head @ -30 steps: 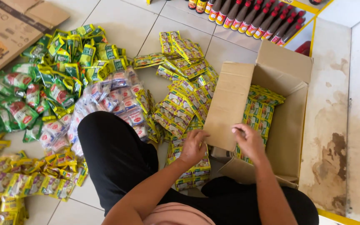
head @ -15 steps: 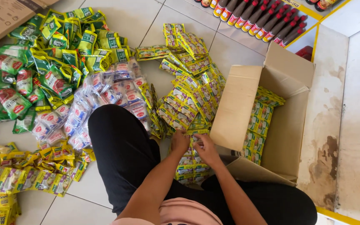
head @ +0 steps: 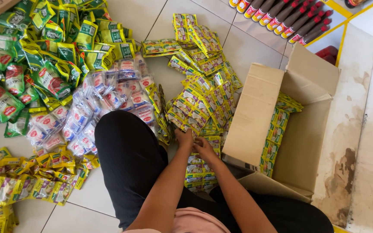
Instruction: Packing several stacks of condiment sachets from the floor into a cardboard box while sitting down.
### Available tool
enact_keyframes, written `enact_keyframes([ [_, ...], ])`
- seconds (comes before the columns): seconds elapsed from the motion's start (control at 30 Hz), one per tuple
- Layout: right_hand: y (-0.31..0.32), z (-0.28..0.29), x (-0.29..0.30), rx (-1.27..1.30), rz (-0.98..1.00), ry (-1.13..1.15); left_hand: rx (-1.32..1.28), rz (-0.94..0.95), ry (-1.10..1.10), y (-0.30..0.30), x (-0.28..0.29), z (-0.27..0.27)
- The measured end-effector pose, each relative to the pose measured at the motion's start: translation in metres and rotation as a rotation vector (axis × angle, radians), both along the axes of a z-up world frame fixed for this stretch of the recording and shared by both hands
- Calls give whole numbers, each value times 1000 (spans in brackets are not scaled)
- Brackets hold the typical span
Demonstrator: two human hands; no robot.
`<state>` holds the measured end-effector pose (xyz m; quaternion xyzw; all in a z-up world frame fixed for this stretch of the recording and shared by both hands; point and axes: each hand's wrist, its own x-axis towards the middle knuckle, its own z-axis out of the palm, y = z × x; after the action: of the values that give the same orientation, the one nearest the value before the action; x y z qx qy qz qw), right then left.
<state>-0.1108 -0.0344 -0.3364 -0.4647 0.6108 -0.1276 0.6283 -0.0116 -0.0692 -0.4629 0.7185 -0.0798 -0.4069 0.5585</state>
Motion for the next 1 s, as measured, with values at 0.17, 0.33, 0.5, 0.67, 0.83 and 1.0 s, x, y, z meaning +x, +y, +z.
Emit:
enact_keyframes([
  [0.17,-17,-53,-6,39,-135,-41,15,-29,-1,-13,0,36],
  [0.33,-46,1,21,4,-422,-175,76,-339,-137,-31,6,110],
  [0.5,-77,-39,12,-53,-401,-240,41,-437,-76,-28,18,155],
  [0.67,-90,-77,10,-139,-487,-264,-44,-274,-316,-25,-5,75],
  [0.83,-117,-12,49,-1,-653,-256,294,-245,-38,-15,-13,7],
  [1.0,-144,28,73,-6,-497,-377,306,-6,234,-24,-2,41],
])
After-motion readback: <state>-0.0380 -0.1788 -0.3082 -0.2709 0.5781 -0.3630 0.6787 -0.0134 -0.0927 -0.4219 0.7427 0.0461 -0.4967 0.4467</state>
